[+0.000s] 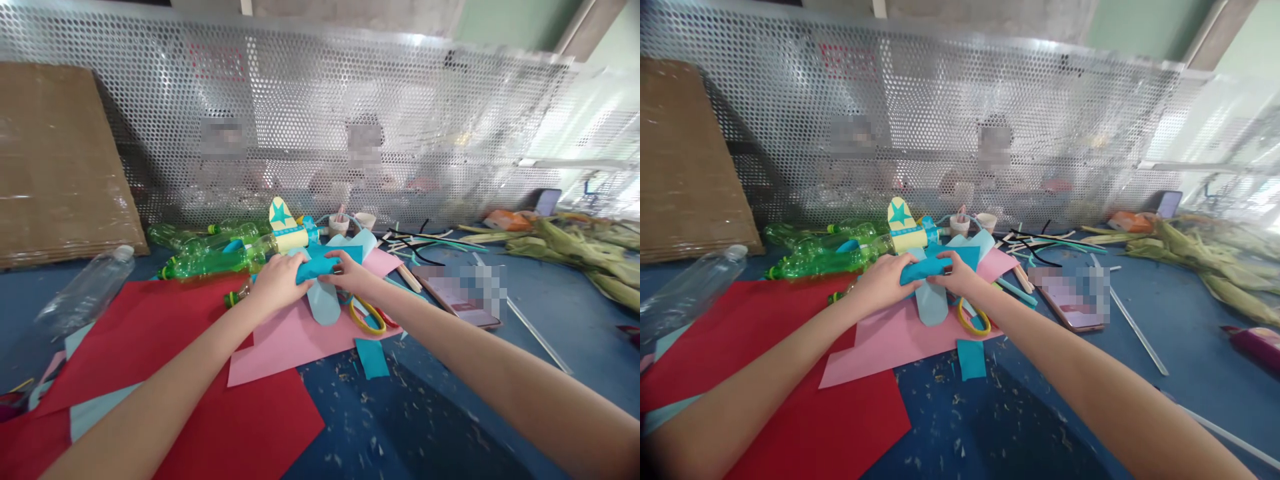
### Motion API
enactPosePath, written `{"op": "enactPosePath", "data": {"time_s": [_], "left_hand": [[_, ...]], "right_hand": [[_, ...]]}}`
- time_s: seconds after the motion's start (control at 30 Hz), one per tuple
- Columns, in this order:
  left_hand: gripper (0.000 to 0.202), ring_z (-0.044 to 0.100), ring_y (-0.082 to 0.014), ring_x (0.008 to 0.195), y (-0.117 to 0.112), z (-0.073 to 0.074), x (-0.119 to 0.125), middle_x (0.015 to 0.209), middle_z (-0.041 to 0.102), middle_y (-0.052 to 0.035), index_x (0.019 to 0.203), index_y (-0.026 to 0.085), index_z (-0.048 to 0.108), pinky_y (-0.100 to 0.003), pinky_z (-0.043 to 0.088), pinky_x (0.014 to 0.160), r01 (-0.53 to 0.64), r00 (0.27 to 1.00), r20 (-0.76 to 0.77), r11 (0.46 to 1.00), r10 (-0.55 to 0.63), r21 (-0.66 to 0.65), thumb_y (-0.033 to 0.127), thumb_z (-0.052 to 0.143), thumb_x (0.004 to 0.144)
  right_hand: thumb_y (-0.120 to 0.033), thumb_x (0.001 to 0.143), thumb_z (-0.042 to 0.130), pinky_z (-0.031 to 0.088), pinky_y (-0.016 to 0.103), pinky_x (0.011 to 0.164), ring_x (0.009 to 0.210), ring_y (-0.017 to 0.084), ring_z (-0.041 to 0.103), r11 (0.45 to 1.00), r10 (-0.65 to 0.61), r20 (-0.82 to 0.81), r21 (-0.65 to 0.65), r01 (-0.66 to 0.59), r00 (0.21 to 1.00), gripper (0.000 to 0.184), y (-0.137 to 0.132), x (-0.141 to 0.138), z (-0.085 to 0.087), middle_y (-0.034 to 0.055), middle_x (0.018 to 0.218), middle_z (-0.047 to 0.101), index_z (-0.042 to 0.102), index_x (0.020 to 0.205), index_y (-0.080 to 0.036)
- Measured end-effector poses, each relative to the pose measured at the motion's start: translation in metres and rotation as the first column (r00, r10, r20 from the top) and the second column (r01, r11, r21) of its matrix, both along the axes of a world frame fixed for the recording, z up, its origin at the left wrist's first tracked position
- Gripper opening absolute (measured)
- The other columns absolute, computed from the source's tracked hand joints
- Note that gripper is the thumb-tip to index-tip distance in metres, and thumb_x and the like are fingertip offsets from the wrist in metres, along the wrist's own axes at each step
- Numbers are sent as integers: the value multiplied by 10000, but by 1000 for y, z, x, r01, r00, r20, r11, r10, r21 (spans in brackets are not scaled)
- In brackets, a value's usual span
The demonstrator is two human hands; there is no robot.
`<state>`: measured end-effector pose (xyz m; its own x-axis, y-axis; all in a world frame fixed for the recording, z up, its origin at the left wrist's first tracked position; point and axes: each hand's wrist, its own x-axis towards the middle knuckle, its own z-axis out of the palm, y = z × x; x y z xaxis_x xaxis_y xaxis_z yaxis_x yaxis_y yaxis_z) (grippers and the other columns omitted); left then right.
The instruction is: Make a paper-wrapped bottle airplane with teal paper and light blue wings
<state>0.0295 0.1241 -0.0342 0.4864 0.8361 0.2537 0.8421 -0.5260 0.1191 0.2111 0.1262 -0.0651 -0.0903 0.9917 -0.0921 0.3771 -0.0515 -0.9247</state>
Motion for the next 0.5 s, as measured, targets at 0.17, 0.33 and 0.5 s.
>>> {"op": "enactPosePath", "data": {"time_s": [0.17, 0.33, 0.5], "left_hand": [[349, 576, -328, 1046, 1, -1, 0, 1101, 665, -109, 1120, 198, 548, -433, 468, 853, 4, 1000, 0, 1000, -4, 4, 361, 601, 816], [341, 595, -317, 1012, 1, 0, 0, 1081, 672, -95, 1093, 211, 557, -411, 482, 825, -2, 1000, 3, 1000, 2, -2, 383, 613, 805], [355, 592, -328, 1023, 2, 0, -1, 1056, 675, -123, 1104, 183, 562, -425, 481, 839, -11, 1000, 10, 1000, 11, 2, 388, 606, 818]], "right_hand": [[-292, 916, 586, 546, 402, 793, 963, 206, 621, 1000, -9, -26, -30, 9, 1000, 350, -1, 0, 3, 82, 1202, 581, 527, 1243, -182], [-290, 919, 582, 552, 390, 778, 940, 197, 629, 995, 59, -88, -78, -66, 994, 333, -3, 6, 11, 78, 1178, 595, 537, 1230, -178], [-291, 919, 582, 553, 385, 770, 932, 194, 630, 993, 78, -121, -76, -88, 990, 326, 0, 9, 12, 76, 1167, 599, 542, 1220, -173]]}}
